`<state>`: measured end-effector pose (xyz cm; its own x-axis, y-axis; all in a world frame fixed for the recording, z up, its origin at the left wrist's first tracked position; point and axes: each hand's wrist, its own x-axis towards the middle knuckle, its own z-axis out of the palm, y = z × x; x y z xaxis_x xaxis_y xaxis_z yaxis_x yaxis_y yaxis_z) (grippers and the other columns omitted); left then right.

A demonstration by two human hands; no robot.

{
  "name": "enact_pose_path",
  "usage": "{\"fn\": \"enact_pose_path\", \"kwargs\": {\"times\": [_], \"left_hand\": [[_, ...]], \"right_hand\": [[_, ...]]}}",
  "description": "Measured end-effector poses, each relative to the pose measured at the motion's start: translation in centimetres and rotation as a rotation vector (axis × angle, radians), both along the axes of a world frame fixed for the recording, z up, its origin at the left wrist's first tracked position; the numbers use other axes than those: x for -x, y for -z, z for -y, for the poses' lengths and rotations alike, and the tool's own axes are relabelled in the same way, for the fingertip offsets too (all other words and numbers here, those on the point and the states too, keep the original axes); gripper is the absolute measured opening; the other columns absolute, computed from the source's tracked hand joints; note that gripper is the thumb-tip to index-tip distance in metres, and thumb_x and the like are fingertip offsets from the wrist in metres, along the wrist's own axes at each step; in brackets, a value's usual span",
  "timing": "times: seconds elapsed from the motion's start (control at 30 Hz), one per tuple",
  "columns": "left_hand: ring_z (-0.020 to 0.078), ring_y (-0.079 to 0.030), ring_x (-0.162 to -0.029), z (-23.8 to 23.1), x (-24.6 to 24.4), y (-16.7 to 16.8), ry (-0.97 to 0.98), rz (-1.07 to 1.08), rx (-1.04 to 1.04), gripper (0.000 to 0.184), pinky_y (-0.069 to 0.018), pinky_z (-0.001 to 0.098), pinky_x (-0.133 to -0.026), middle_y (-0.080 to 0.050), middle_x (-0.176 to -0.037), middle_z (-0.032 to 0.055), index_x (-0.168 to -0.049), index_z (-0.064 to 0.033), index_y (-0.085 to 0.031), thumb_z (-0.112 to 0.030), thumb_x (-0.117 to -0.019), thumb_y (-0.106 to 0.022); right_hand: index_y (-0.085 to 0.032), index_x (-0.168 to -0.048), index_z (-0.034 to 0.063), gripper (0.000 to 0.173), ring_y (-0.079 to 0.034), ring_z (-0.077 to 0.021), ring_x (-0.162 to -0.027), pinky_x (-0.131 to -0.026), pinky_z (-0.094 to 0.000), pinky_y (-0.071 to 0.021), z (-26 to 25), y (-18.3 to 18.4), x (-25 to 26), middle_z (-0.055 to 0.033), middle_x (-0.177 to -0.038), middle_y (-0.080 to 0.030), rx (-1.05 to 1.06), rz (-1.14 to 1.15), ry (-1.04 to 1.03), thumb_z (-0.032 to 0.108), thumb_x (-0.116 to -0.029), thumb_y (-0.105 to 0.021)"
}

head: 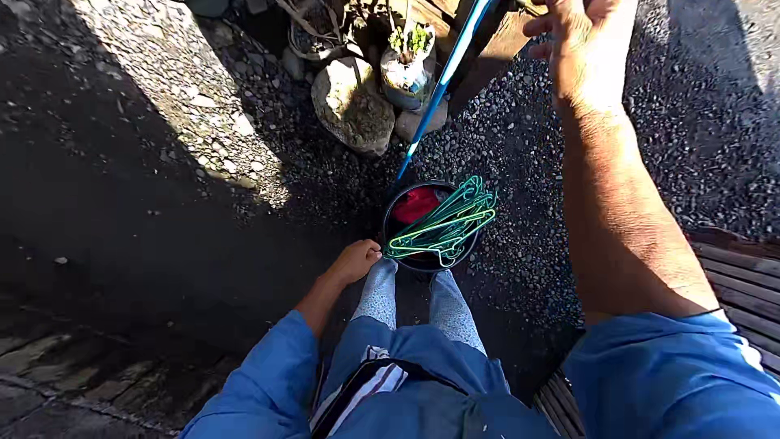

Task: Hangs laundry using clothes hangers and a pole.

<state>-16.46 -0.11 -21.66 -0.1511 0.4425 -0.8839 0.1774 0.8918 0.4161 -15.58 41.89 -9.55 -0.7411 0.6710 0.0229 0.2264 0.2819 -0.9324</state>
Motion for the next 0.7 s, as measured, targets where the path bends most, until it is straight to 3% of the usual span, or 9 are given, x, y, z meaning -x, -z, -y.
{"fn": "enact_pose_path", "kwargs": {"times": [0.07,0.13,0.2,0.3,0.4,0.47,0.57,0.63,0.7], "left_hand": [[0.0339,-0.062,-0.121,-1.3,-0.7,3.2,0.014,-0.009,0.029,0.038,-0.0457,0.0519,-0.108,-0.064,-0.128,0.0229,-0.136,0.0007,-0.059,-0.024,-0.1084,-0.050],[0.0355,-0.062,-0.121,-2.3,-1.6,6.8,0.019,-0.040,0.046,0.035,-0.0458,0.0548,-0.107,-0.066,-0.126,0.0228,-0.132,0.0010,-0.062,-0.022,-0.1073,-0.052],[0.0379,-0.061,-0.121,-3.7,-2.2,10.2,0.014,-0.077,0.043,0.034,-0.0456,0.0573,-0.107,-0.065,-0.126,0.0240,-0.129,0.0018,-0.063,-0.022,-0.1066,-0.054],[0.0399,-0.059,-0.125,-6.4,-2.7,13.8,-0.020,-0.172,0.041,0.035,-0.0449,0.0585,-0.107,-0.062,-0.130,0.0253,-0.129,0.0015,-0.064,-0.023,-0.1071,-0.052],[0.0409,-0.049,-0.137,-8.8,-3.0,17.2,0.013,-0.280,-0.007,0.040,-0.0395,0.0566,-0.115,-0.053,-0.145,0.0256,-0.138,0.0017,-0.058,-0.020,-0.1051,-0.054],[0.0415,-0.044,-0.143,-10.1,-3.2,19.3,0.065,-0.321,-0.070,0.046,-0.0370,0.0558,-0.117,-0.042,-0.155,0.0254,-0.146,0.0017,-0.051,-0.017,-0.1040,-0.055],[0.0409,-0.048,-0.140,-12.1,-2.9,21.6,0.222,-0.367,-0.169,0.051,-0.0442,0.0565,-0.111,-0.029,-0.166,0.0192,-0.153,-0.0049,-0.045,-0.013,-0.1040,-0.055],[0.0399,-0.055,-0.133,-13.2,-2.7,22.7,0.356,-0.349,-0.183,0.053,-0.0498,0.0561,-0.104,-0.022,-0.169,0.0137,-0.156,-0.0111,-0.042,-0.009,-0.1038,-0.053],[0.0401,-0.056,-0.133,-13.9,-2.3,23.8,0.443,-0.323,-0.162,0.062,-0.0501,0.0559,-0.103,-0.017,-0.171,0.0125,-0.159,-0.0149,-0.037,-0.003,-0.1011,-0.054]], "right_hand": [[-0.046,-0.144,0.0014,0.044,-0.071,-0.0199,-0.089,-0.075,-0.0380,-0.0620,3.2,5.1,-7.7,-0.0132,-0.111,-0.068,0.085,0.221,-0.021,0.028,-0.1085,-0.048],[-0.046,-0.144,0.0007,0.044,-0.069,-0.0334,-0.091,-0.078,-0.0520,-0.0579,8.9,11.5,-17.6,-0.0228,-0.112,-0.067,0.270,0.657,-0.067,0.029,-0.1091,-0.048],[-0.045,-0.146,-0.0038,0.054,-0.064,-0.0461,-0.114,-0.098,-0.0608,-0.0504,15.7,17.6,-28.0,-0.0322,-0.127,-0.062,0.495,1.116,-0.157,0.034,-0.1086,-0.049],[-0.027,-0.157,-0.0063,0.077,-0.045,-0.0533,-0.138,-0.113,-0.0627,-0.0385,26.4,19.9,-38.0,-0.0401,-0.149,-0.040,0.821,1.485,-0.063,0.049,-0.1073,-0.046],[-0.017,-0.163,0.0028,0.087,-0.038,-0.0538,-0.143,-0.116,-0.0622,-0.0356,30.8,20.2,-38.3,-0.0386,-0.158,-0.029,0.899,1.580,-0.001,0.060,-0.1040,-0.044],[-0.020,-0.163,0.0040,0.086,-0.037,-0.0546,-0.143,-0.115,-0.0636,-0.0357,30.2,21.5,-37.1,-0.0387,-0.158,-0.029,0.908,1.544,0.017,0.060,-0.1034,-0.047],[-0.044,-0.152,0.0017,0.061,-0.045,-0.0505,-0.138,-0.113,-0.0608,-0.0395,28.3,24.2,-35.9,-0.0350,-0.150,-0.043,0.796,1.370,-0.026,0.037,-0.1041,-0.059],[-0.054,-0.144,0.0010,0.046,-0.055,-0.0428,-0.130,-0.109,-0.0561,-0.0438,27.3,25.8,-34.6,-0.0291,-0.140,-0.055,0.786,1.239,-0.009,0.026,-0.1051,-0.058],[-0.058,-0.136,-0.0004,0.034,-0.068,-0.0303,-0.105,-0.088,-0.0462,-0.0551,27.2,27.6,-33.0,-0.0211,-0.121,-0.067,0.953,1.053,0.192,0.019,-0.1080,-0.052]]}}
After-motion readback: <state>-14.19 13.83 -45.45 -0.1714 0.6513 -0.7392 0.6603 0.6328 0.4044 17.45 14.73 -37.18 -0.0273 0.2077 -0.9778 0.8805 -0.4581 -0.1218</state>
